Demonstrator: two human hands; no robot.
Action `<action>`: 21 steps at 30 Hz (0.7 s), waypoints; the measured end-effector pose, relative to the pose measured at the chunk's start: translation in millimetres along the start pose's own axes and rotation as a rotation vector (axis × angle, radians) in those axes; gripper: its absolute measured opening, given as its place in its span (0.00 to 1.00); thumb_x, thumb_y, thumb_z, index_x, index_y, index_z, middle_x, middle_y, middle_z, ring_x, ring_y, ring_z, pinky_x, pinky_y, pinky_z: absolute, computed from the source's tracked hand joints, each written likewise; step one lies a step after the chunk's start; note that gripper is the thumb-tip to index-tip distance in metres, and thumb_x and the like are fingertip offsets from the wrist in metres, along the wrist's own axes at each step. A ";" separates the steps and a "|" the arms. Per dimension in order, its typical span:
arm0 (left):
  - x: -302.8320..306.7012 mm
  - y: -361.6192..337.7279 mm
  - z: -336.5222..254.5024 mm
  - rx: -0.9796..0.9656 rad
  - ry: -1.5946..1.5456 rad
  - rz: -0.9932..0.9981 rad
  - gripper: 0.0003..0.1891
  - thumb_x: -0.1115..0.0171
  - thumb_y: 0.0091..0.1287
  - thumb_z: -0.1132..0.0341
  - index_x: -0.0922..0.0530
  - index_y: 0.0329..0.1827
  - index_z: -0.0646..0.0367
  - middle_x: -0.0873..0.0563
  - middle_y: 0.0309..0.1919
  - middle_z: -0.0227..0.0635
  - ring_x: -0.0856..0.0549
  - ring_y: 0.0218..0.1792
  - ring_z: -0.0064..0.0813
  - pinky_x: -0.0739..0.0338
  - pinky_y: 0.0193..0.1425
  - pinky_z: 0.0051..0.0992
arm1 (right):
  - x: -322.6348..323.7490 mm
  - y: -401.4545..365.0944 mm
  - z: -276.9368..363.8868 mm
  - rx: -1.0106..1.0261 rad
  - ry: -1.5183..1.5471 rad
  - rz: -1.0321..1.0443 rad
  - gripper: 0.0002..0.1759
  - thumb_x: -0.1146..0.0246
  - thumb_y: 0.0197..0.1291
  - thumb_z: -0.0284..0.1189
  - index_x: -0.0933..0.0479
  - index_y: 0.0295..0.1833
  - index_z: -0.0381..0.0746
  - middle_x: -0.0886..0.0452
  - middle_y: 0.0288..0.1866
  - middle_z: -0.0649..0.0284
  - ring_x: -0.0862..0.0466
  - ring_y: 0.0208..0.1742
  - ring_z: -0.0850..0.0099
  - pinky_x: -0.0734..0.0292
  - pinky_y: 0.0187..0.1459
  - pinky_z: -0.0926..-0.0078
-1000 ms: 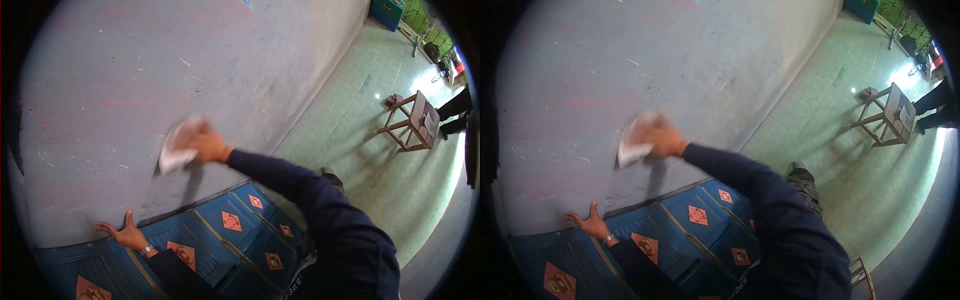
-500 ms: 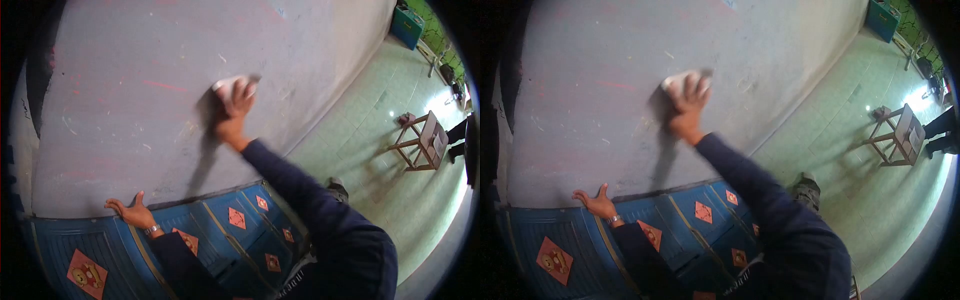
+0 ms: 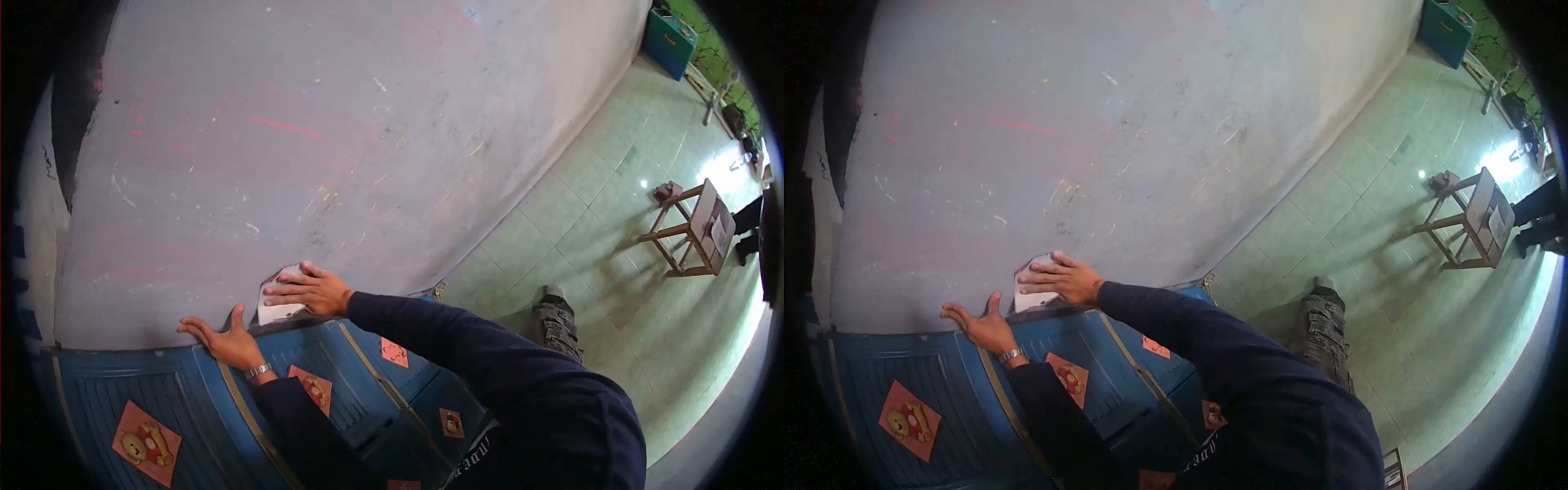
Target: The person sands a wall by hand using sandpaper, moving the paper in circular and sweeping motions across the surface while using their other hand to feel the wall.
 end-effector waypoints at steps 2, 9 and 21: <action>-2.0 -1.6 3.3 0.069 -0.031 0.021 0.61 0.14 0.40 0.60 0.41 0.79 0.63 0.46 0.79 0.57 0.42 0.79 0.49 0.35 0.78 0.38 | 30.1 -14.0 -62.5 -0.050 -0.071 -0.062 0.32 0.45 0.63 0.39 0.31 0.74 0.68 0.40 0.83 0.70 0.48 0.84 0.71 0.67 0.80 0.45; -7.3 -1.0 8.1 0.015 -0.009 -0.023 0.61 0.15 0.40 0.57 0.42 0.80 0.61 0.47 0.80 0.56 0.40 0.78 0.50 0.35 0.78 0.36 | 59.4 -7.0 -91.7 -0.639 0.054 -0.497 0.42 0.40 0.52 0.36 0.35 0.77 0.63 0.50 0.86 0.60 0.59 0.85 0.47 0.72 0.76 0.30; -3.4 -0.1 -1.9 0.059 0.025 0.028 0.59 0.17 0.45 0.56 0.44 0.80 0.64 0.48 0.80 0.55 0.40 0.78 0.48 0.38 0.79 0.35 | 81.2 -26.3 -95.8 -0.453 0.066 -0.157 0.43 0.42 0.53 0.38 0.38 0.78 0.71 0.51 0.86 0.66 0.57 0.86 0.53 0.77 0.78 0.36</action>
Point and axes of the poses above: each hand's wrist, its own y-axis towards the middle knuckle, its own x-axis out of the back of the hand, z = x × y, the point moved 4 cm from there along y, towards the middle knuckle
